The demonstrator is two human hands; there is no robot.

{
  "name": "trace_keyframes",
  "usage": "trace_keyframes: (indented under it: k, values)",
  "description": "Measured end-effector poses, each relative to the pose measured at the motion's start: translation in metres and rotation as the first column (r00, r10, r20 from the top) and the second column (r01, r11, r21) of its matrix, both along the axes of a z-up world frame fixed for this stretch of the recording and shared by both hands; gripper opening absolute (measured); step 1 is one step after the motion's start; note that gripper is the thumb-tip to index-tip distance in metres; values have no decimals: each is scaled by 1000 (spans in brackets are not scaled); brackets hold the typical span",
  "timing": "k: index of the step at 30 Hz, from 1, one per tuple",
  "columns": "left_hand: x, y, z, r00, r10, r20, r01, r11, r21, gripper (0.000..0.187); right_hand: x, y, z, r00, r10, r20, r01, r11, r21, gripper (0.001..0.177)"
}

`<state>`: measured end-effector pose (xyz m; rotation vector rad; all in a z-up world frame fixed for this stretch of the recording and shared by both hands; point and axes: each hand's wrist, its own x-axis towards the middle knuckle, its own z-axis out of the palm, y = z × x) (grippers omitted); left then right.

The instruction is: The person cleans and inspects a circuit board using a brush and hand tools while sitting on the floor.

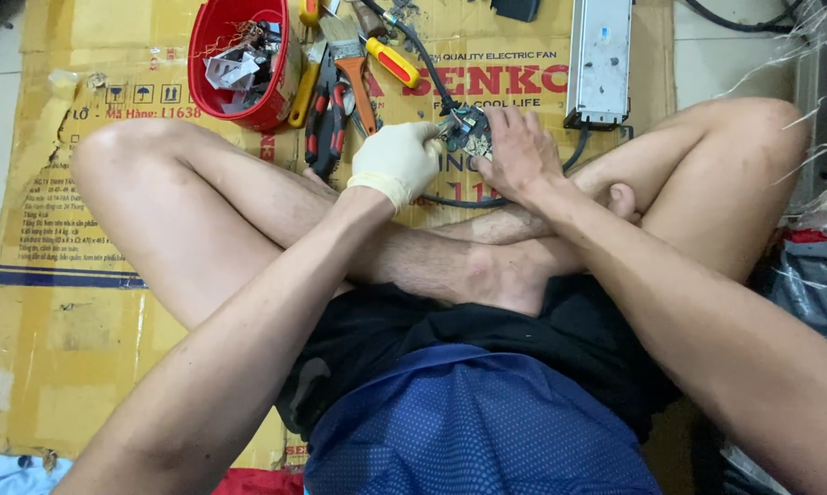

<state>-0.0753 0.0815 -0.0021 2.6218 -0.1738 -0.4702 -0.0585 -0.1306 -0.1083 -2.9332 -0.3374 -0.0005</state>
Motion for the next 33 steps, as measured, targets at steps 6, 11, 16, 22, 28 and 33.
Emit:
trace_keyframes:
  k: [6, 11, 16, 22, 28, 33]
  values:
    - [27, -14, -14, 998, -21, -57, 25, 998, 65, 37, 0, -3, -8, 1000, 1, 18, -1, 1000, -27, 67]
    - [39, -46, -3, 994, -100, -37, 106, 958, 266, 34, -2, -4, -8, 999, 7, 47, -6, 999, -35, 68]
    - [32, -104, 6, 906, -421, 46, 311, 735, 603, 23, -10, -2, 16, 999, 15, -37, -17, 999, -35, 56]
    - [33, -176, -46, 896, -436, 79, 293, 716, 633, 17, -11, -33, -32, 688, -280, -670, 711, 72, 700, 85]
    - [40, -158, -40, 927, -370, 61, 275, 780, 562, 24, -10, -29, -41, 934, -159, -321, 188, 980, 60, 81]
    - [32, -119, -14, 932, -354, 80, 248, 783, 570, 28, -14, -12, -4, 981, -175, -80, 188, 960, 207, 57]
